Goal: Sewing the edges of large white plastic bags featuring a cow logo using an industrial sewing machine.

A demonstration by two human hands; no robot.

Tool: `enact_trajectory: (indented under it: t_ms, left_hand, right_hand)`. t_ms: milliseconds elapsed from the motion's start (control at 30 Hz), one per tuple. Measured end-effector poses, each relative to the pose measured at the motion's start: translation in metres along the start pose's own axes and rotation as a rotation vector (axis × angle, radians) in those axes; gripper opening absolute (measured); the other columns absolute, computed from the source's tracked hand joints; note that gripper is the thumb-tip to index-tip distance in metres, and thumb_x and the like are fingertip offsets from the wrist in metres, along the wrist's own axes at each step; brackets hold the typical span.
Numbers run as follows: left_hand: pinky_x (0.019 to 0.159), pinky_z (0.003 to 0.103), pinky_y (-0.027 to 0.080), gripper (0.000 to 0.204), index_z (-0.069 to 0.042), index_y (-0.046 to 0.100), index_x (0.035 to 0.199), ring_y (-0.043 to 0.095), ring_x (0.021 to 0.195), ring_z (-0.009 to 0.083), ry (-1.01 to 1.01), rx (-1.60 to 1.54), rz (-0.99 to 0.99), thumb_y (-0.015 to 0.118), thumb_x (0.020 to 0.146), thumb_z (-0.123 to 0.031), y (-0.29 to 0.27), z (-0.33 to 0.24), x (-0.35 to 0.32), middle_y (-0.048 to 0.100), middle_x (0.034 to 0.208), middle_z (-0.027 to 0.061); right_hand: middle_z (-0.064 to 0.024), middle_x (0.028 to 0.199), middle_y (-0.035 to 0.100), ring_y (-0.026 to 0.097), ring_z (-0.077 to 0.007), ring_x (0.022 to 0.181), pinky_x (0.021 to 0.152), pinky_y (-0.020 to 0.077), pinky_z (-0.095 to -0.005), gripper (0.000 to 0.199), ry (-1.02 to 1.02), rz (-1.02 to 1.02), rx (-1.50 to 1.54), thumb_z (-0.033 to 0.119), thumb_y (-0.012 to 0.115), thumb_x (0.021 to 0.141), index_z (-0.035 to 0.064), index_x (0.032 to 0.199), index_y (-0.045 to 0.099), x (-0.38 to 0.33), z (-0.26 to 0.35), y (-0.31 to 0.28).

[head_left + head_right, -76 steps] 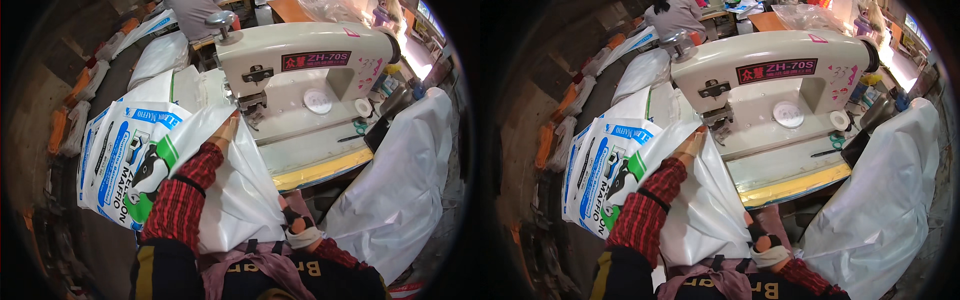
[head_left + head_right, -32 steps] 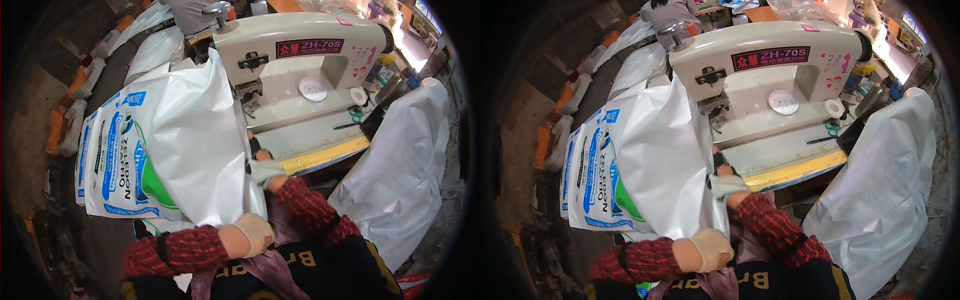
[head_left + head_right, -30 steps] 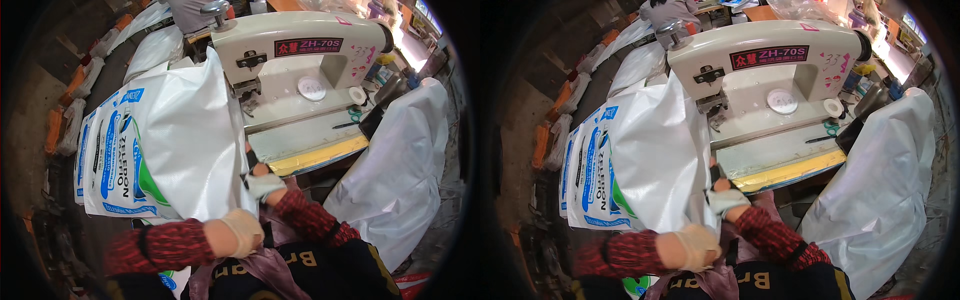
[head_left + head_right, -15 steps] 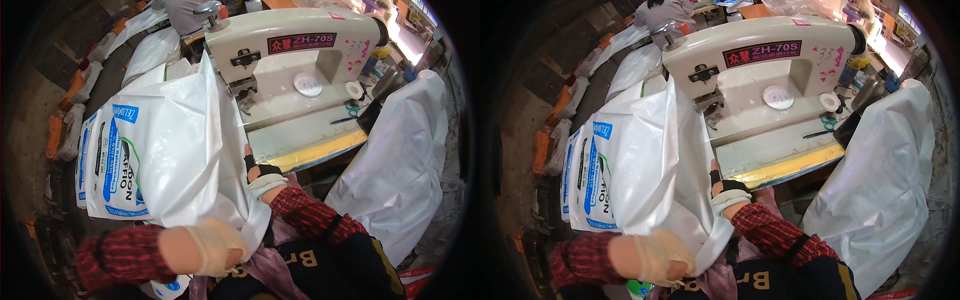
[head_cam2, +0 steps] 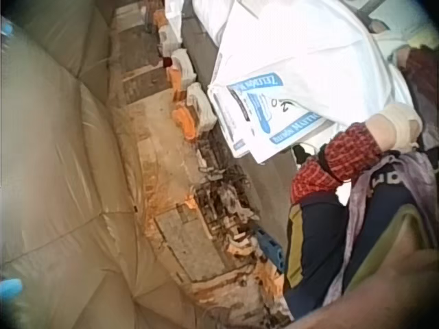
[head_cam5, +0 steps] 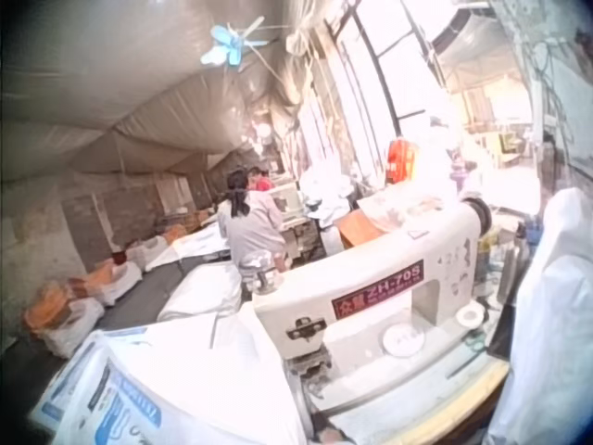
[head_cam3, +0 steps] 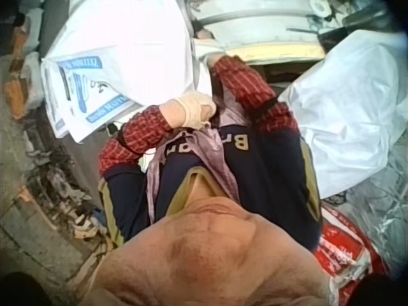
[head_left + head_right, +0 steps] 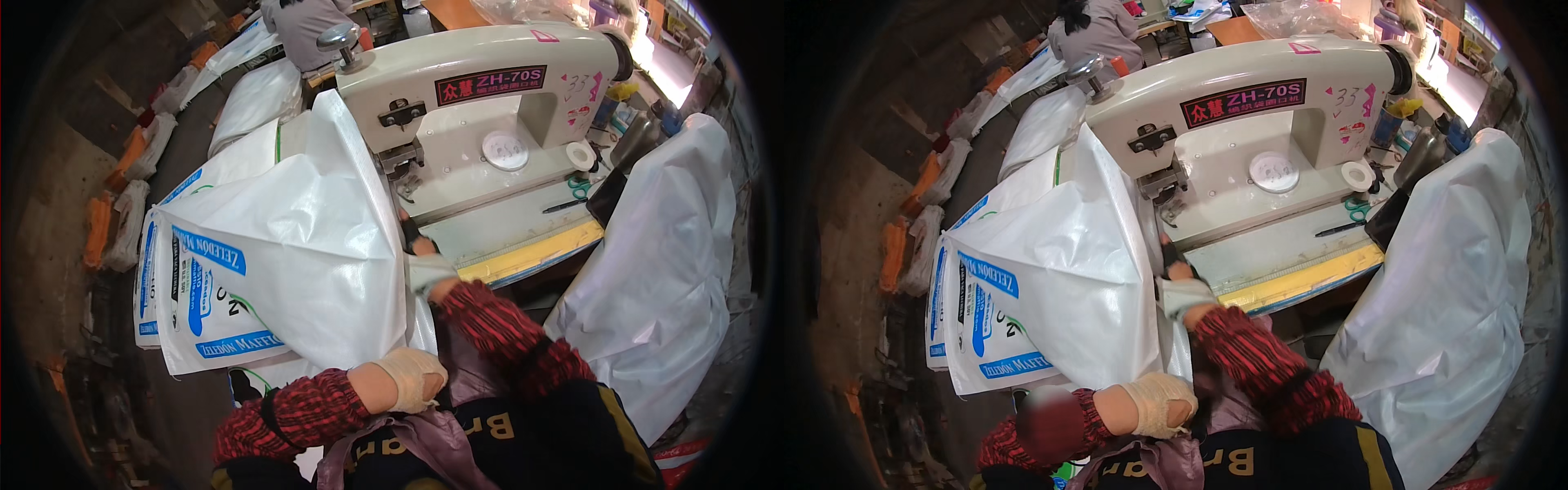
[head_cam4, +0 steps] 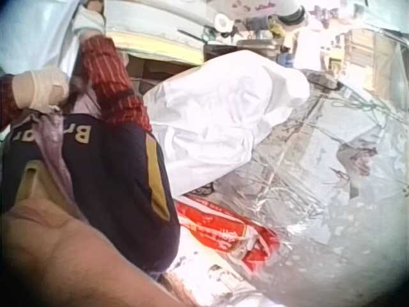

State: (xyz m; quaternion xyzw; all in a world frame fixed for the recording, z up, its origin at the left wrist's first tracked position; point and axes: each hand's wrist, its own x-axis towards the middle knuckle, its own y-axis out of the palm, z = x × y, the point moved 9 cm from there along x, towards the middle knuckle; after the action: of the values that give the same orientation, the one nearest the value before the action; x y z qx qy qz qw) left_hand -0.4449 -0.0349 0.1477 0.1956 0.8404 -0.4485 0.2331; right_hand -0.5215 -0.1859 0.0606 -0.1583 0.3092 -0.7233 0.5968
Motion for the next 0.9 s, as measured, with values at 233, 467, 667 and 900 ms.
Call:
enact_trajectory:
  t_ms: [233,467,667,900]
  left_hand:
    - [0.061,0.041,0.049,0.014,-0.009,0.065,0.072,0.061,0.07,0.0351,-0.024,0.062,0.361,0.062,0.065,-0.02,-0.005,-0.012,-0.047,0.063,0.071,0.0134]
    - [0.059,0.041,0.049,0.013,-0.013,0.067,0.071,0.062,0.068,0.0332,-0.114,0.133,0.349,0.064,0.064,-0.023,-0.02,0.005,-0.041,0.064,0.071,0.0114]
    - [0.059,0.041,0.05,0.016,-0.009,0.066,0.068,0.062,0.068,0.034,-0.088,0.191,0.085,0.066,0.062,-0.023,-0.025,0.027,-0.005,0.064,0.07,0.0135]
    - [0.06,0.037,0.049,0.011,-0.014,0.069,0.068,0.064,0.07,0.0287,-0.036,0.231,0.224,0.065,0.067,-0.024,-0.009,0.005,-0.012,0.065,0.069,0.0098]
  right_hand:
    - [-0.0249,0.101,0.059,0.061,-0.0418,0.079,0.07,0.0475,-0.0471,0.057,-0.038,0.407,-0.302,0.02,0.044,0.084,0.007,0.137,0.028,-0.069,0.016,0.027]
    - [-0.0225,0.091,0.06,0.061,-0.0383,0.074,0.064,0.0474,-0.0462,0.059,0.187,0.283,-0.232,0.027,0.047,0.084,0.0105,0.137,0.028,0.026,0.019,-0.011]
    - [-0.0204,0.082,0.062,0.062,-0.0352,0.07,0.059,0.0474,-0.0454,0.061,0.249,0.317,-0.207,0.033,0.05,0.084,0.0135,0.137,0.027,0.038,0.017,-0.012]
    - [-0.0216,0.086,0.061,0.059,-0.0422,0.077,0.064,0.0473,-0.0468,0.052,-0.115,0.038,-0.038,0.031,0.042,0.085,0.0175,0.135,0.032,-0.026,-0.006,0.02]
